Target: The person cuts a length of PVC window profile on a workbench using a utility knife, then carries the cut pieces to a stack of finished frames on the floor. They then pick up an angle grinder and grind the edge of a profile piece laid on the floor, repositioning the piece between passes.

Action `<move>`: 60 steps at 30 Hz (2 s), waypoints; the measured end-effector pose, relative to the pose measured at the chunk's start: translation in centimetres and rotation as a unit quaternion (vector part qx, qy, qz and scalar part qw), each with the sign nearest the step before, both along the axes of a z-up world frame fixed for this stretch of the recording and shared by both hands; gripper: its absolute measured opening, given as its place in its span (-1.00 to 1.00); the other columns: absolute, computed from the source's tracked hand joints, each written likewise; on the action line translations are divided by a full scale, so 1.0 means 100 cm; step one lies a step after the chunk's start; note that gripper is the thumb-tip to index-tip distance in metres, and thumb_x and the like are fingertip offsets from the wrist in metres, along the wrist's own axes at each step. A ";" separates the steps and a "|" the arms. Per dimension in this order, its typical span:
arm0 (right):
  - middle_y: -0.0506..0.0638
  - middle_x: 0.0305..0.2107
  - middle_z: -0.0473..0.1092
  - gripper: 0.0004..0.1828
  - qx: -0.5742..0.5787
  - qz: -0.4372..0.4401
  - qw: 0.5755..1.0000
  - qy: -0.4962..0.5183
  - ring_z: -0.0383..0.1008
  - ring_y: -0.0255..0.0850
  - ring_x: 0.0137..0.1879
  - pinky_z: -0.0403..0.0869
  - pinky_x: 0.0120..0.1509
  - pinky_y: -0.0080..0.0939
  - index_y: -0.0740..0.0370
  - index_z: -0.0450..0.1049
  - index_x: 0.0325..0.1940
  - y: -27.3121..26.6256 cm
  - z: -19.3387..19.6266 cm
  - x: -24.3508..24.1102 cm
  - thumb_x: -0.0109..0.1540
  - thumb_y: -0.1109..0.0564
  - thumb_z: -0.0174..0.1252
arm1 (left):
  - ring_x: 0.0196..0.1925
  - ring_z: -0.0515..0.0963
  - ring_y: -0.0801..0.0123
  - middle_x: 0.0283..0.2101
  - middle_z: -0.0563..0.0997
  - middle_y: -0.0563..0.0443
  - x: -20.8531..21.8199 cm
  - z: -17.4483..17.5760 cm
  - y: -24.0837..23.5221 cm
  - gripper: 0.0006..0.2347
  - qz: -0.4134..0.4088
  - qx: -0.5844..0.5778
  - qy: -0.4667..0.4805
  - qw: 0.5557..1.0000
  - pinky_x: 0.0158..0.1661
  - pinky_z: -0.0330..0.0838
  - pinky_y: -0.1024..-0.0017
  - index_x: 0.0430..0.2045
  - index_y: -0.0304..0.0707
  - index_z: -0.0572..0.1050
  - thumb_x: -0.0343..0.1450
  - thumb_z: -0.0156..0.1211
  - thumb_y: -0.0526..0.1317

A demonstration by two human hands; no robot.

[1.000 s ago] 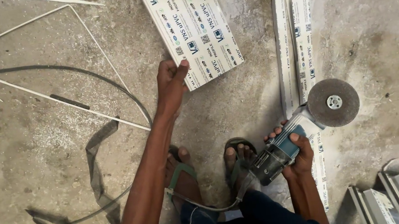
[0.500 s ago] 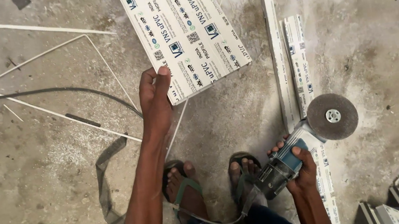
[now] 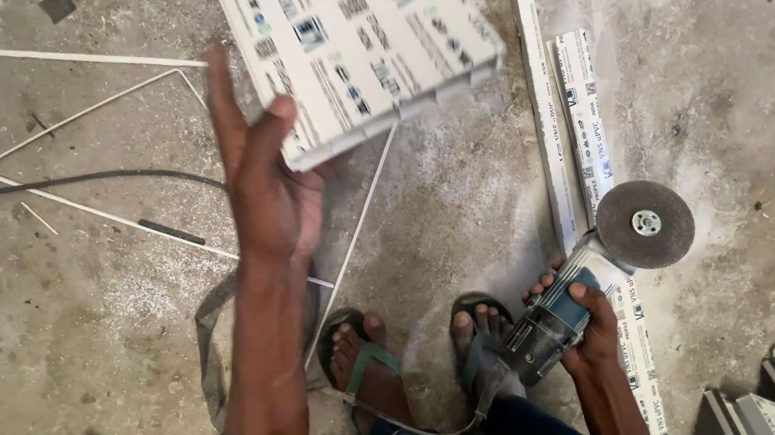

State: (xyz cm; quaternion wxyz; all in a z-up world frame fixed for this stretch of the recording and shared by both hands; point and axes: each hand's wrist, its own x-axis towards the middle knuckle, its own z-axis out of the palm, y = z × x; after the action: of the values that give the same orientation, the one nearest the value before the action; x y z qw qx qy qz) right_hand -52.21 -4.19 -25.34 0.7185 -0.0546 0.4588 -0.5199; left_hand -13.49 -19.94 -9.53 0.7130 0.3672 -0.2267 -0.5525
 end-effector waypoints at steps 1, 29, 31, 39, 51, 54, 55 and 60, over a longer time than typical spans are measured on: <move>0.16 -0.18 0.39 -0.40 -0.001 -0.001 1.000 -0.002 0.47 0.02 0.01 0.44 0.29 0.23 0.37 0.26 0.23 0.006 0.003 -0.003 0.18 0.08 0.23 | -0.11 0.70 -0.03 0.11 0.54 -0.52 0.002 0.011 -0.001 -0.31 -0.001 -0.001 -0.002 1.000 -0.21 0.69 0.20 0.46 -0.24 -0.21 0.46 0.05 -0.33; 0.11 -0.01 0.35 -0.54 0.031 0.071 0.997 0.022 0.38 0.02 0.24 0.26 0.58 0.26 0.33 0.29 0.13 -0.002 -0.041 -0.034 0.28 0.00 0.16 | -0.55 0.33 0.52 -0.38 0.37 0.06 0.001 -0.150 0.082 -0.72 -0.019 -0.204 0.566 0.798 -0.48 0.29 0.52 -0.17 -0.28 0.41 0.62 -0.03 -0.01; 0.13 -0.01 0.35 -0.53 0.029 0.067 0.997 0.028 0.38 0.03 0.22 0.28 0.59 0.26 0.34 0.30 0.14 -0.002 -0.040 -0.032 0.28 -0.01 0.17 | -0.55 0.32 0.53 -0.38 0.37 0.07 0.000 -0.159 0.083 -0.72 -0.024 -0.209 0.566 0.797 -0.47 0.29 0.51 -0.17 -0.27 0.41 0.62 -0.03 -0.01; 0.15 -0.06 0.37 -0.52 0.026 0.066 0.997 0.029 0.44 0.02 0.18 0.29 0.55 0.22 0.38 0.32 0.14 -0.001 -0.023 -0.018 0.29 -0.01 0.19 | -0.57 0.32 0.59 -0.41 0.38 0.16 -0.009 -0.187 0.090 -0.70 -0.023 -0.166 0.530 0.831 -0.42 0.29 0.52 -0.19 -0.20 0.42 0.64 -0.09 0.05; 0.14 -0.11 0.39 -0.48 0.018 0.050 0.998 0.046 0.44 0.00 0.07 0.34 0.44 0.18 0.40 0.34 0.15 -0.002 0.003 0.011 0.22 0.03 0.21 | -0.55 0.33 0.57 -0.39 0.39 0.14 -0.008 -0.200 0.096 -0.68 -0.018 -0.135 0.503 0.853 -0.41 0.29 0.51 -0.13 -0.18 0.42 0.60 -0.10 0.07; 0.14 -0.12 0.40 -0.46 0.024 0.042 0.998 0.046 0.45 0.00 0.06 0.35 0.42 0.19 0.39 0.35 0.18 -0.003 0.002 0.009 0.20 0.04 0.21 | -0.54 0.33 0.54 -0.37 0.41 0.12 -0.006 -0.200 0.097 -0.69 -0.022 -0.106 0.462 0.880 -0.40 0.29 0.48 -0.12 -0.19 0.42 0.62 -0.09 0.07; 0.14 -0.12 0.40 -0.46 0.024 0.041 0.998 0.047 0.45 0.00 0.06 0.35 0.42 0.19 0.39 0.35 0.18 -0.002 0.001 0.008 0.20 0.04 0.21 | -0.54 0.33 0.54 -0.37 0.41 0.12 -0.007 -0.196 0.097 -0.69 -0.023 -0.105 0.463 0.880 -0.40 0.29 0.48 -0.12 -0.19 0.42 0.62 -0.09 0.07; 0.15 -0.14 0.41 -0.47 0.033 0.025 0.999 0.032 0.45 0.00 0.04 0.35 0.42 0.17 0.39 0.35 0.17 -0.001 -0.001 0.007 0.19 0.06 0.22 | -0.63 0.33 0.46 -0.49 0.45 0.03 -0.007 -0.162 0.089 -0.61 0.057 0.061 0.275 0.958 -0.53 0.31 0.44 -0.25 -0.23 0.42 0.49 -0.10 0.14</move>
State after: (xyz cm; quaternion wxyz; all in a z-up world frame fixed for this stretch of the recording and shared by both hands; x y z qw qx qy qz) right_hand -51.52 -4.30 -25.40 0.7180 -0.0586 0.4968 -0.4839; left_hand -14.21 -10.99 -25.74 0.7546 0.2561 0.0337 -0.6032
